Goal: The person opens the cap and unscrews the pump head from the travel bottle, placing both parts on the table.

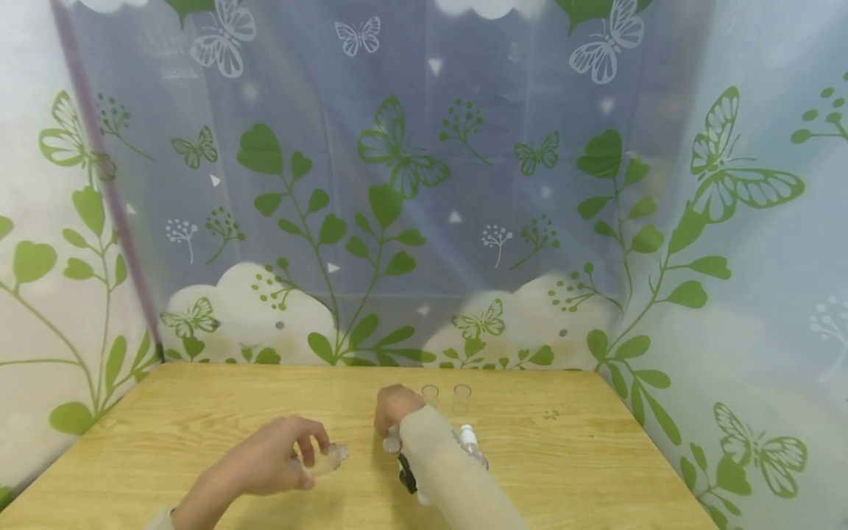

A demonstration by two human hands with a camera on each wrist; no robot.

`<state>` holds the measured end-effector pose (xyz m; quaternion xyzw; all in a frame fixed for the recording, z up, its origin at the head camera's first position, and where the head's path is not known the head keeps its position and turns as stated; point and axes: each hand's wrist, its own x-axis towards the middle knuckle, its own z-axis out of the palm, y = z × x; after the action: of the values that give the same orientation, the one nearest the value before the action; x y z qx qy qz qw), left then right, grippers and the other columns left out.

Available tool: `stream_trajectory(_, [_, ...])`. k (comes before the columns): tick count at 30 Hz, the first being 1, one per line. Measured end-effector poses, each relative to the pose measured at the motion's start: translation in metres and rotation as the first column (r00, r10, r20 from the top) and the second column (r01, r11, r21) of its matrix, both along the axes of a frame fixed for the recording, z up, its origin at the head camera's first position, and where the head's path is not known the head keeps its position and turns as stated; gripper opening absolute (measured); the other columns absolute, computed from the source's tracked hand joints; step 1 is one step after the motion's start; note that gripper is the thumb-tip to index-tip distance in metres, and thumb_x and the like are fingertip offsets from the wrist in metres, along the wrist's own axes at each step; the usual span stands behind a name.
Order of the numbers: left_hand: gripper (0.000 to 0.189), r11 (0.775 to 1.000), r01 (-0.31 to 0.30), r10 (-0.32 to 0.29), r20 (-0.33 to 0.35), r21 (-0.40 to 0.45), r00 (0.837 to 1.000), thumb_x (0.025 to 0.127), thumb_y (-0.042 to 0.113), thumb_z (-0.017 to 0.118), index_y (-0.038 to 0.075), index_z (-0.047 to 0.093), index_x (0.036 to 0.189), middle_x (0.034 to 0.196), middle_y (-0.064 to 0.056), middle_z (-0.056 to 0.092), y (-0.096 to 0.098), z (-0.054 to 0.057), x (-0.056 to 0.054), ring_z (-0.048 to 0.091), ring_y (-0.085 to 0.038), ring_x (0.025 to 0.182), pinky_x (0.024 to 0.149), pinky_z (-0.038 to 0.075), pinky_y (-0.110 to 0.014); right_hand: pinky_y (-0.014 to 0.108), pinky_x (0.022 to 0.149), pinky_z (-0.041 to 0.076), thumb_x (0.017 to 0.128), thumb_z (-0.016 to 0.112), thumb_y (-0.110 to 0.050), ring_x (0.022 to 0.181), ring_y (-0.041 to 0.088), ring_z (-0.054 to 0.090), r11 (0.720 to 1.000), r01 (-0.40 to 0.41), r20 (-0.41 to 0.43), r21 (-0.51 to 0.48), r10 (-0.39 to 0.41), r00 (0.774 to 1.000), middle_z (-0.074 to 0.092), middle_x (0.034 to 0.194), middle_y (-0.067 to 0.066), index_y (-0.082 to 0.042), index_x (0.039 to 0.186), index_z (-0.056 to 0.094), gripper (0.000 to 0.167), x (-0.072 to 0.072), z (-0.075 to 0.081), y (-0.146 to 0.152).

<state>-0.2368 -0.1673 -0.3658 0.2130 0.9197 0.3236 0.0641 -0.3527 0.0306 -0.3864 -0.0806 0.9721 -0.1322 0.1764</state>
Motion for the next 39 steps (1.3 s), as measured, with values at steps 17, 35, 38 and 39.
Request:
stream_trajectory(17, [0.037,1.000,-0.012,0.012,0.001,-0.004,1.000,0.070,-0.002,0.088,0.008,0.071,0.101,0.083,-0.006,0.068,0.0001,0.0004,0.0013,0.060,-0.025,0.082,0.072,0.054,-0.051,0.027,0.049,0.053,0.087,0.076,-0.006,0.070,0.027,0.078,0.996,-0.037,-0.010,0.083,0.038,0.999,0.073,0.067,0.014,-0.002,0.092,0.065,0.013,0.0036,0.0007,-0.0016])
stream_trajectory(35, [0.037,1.000,-0.018,0.018,-0.005,-0.008,1.000,0.071,-0.002,0.088,0.008,0.071,0.101,0.085,-0.007,0.069,0.0004,0.0010,0.0015,0.061,-0.026,0.081,0.072,0.055,-0.051,0.028,0.051,0.056,0.087,0.077,-0.006,0.070,0.028,0.078,0.998,-0.027,0.006,0.051,0.027,1.000,0.070,0.070,0.015,-0.002,0.106,0.065,0.023,0.0004,0.0015,0.0014])
stream_trajectory(38, [0.037,1.000,-0.020,0.020,-0.005,-0.007,1.000,0.070,-0.003,0.088,0.008,0.071,0.102,0.085,-0.007,0.069,0.0003,0.0008,0.0014,0.061,-0.026,0.080,0.071,0.055,-0.051,0.028,0.051,0.056,0.087,0.077,-0.006,0.068,0.028,0.078,0.999,-0.029,0.009,0.046,0.029,1.000,0.070,0.072,0.015,-0.002,0.102,0.066,0.020,0.0003,0.0022,0.0016])
stream_trajectory(39, [0.037,1.000,-0.020,0.020,-0.005,-0.007,1.000,0.070,-0.003,0.088,0.008,0.071,0.101,0.085,-0.007,0.069,0.0003,0.0007,0.0013,0.061,-0.026,0.080,0.071,0.055,-0.050,0.028,0.051,0.056,0.087,0.077,-0.006,0.068,0.028,0.078,0.999,-0.028,0.009,0.042,0.028,1.000,0.070,0.072,0.015,-0.002,0.102,0.067,0.019,0.0003,0.0022,0.0016])
